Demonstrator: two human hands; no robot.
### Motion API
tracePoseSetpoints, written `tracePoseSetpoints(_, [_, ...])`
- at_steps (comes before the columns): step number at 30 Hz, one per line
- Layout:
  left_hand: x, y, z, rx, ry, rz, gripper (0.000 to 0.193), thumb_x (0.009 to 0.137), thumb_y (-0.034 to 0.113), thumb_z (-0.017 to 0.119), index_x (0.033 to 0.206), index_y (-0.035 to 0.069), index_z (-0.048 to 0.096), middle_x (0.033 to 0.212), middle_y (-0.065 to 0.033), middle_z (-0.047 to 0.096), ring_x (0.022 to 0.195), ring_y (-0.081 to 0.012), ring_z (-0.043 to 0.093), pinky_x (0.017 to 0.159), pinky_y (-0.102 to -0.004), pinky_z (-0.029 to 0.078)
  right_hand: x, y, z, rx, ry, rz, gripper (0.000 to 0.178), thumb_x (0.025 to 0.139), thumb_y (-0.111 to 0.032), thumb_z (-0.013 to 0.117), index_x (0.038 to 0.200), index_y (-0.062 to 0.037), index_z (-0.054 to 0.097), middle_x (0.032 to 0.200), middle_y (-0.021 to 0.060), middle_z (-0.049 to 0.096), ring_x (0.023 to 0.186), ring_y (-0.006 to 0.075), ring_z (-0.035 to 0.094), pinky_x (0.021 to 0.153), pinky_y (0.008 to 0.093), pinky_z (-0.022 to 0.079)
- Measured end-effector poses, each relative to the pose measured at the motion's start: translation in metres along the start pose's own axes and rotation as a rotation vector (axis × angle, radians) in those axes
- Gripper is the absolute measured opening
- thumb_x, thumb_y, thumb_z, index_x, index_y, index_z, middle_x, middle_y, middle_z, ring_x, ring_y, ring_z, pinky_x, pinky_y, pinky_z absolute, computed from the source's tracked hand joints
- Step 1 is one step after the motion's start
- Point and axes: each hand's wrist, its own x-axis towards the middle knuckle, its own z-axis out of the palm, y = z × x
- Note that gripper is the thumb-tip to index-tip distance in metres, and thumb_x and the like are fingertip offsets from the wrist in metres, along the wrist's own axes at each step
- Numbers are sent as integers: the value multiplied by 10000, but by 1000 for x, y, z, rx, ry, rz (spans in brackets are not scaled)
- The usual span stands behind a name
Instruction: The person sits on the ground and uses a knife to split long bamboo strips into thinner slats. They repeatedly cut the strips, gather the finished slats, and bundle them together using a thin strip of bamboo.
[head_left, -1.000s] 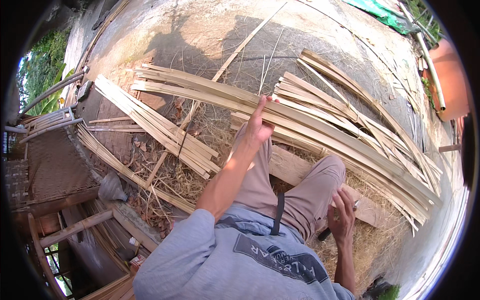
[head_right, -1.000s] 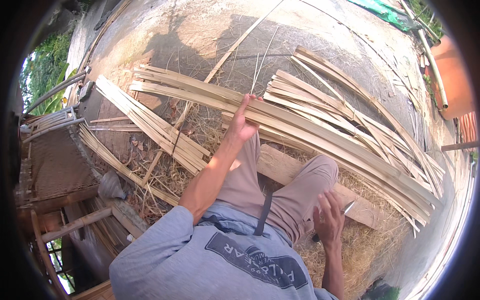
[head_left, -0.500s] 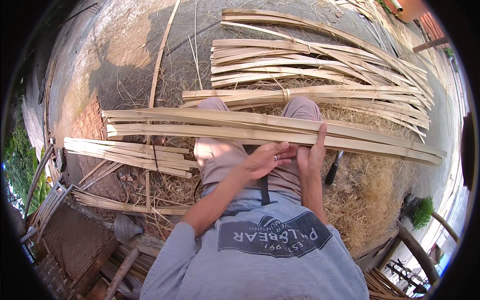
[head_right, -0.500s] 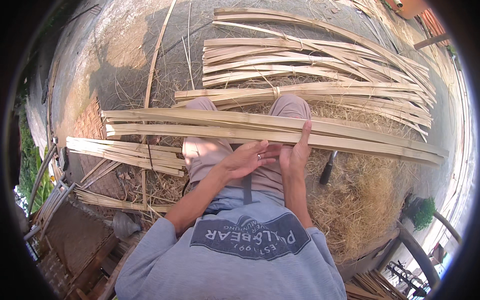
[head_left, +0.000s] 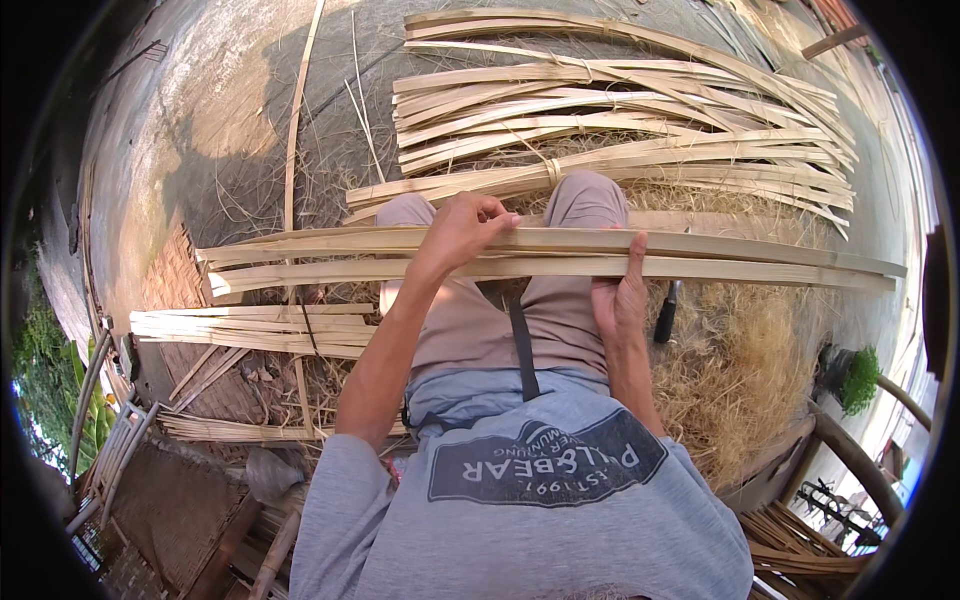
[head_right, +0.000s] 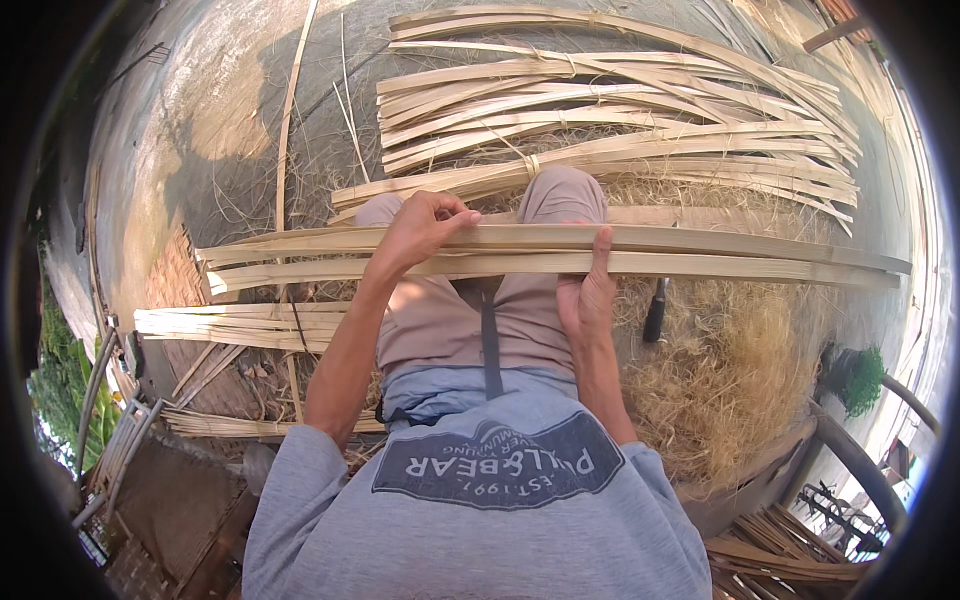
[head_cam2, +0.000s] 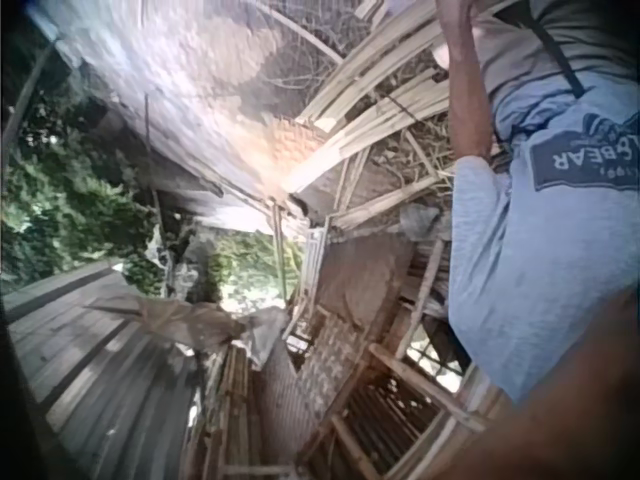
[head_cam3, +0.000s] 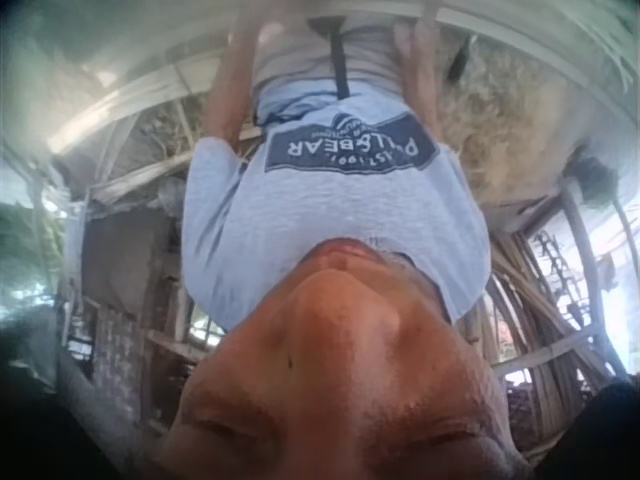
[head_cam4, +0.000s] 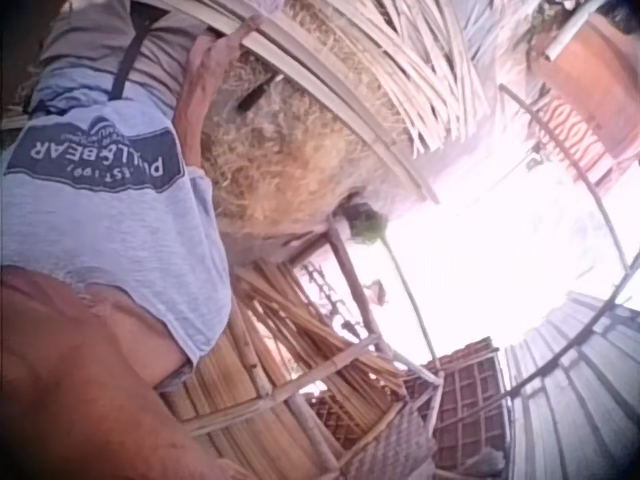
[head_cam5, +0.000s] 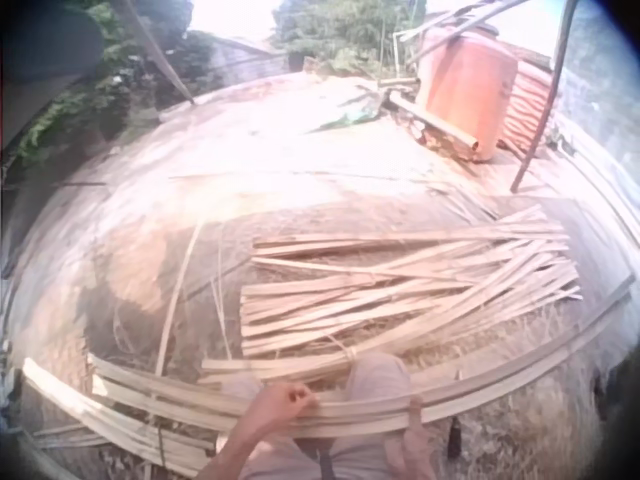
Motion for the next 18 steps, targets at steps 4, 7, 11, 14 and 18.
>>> tracePoseSetpoints(4, [4,-10,16,-42,153,127,322,918,330,736,892,9,747,676,-72,665,603,-185,594,615,-334,478,-1,0,4,19,29,-18,367,986,-298,674,1208,-12,615,1107,87,690,1065,182,660,976,316,572])
tracePoseSetpoints(7, [9,-12,23,-268,256,54,362,942,364,729,937,2,736,736,-33,664,688,-84,561,644,-276,455,-1,-1,4,38,65,13,353,993,-289,666,1205,-11,615,1109,89,690,1069,185,661,983,323,569])
tracePoseSetpoints(11, [14,0,28,-301,285,128,346,951,368,719,990,26,753,780,-50,689,771,-115,614,722,-287,483,2,0,1,59,81,31,362,998,-284,662,1223,-7,602,1123,97,686,1082,191,661,985,330,566])
tracePoseSetpoints(14, [9,27,38,-123,82,179,335,942,349,726,1021,25,759,802,-65,707,797,-142,636,755,-310,496,2,0,2,57,64,36,379,997,-288,665,1239,-5,594,1132,101,686,1087,195,662,982,329,566])
tracePoseSetpoints(18, [12,25,51,-66,54,222,309,927,306,735,1014,10,753,806,-76,730,771,-160,656,748,-327,507,2,3,-3,37,58,7,383,1005,-292,657,1248,-4,591,1143,105,684,1081,197,665,981,333,566])
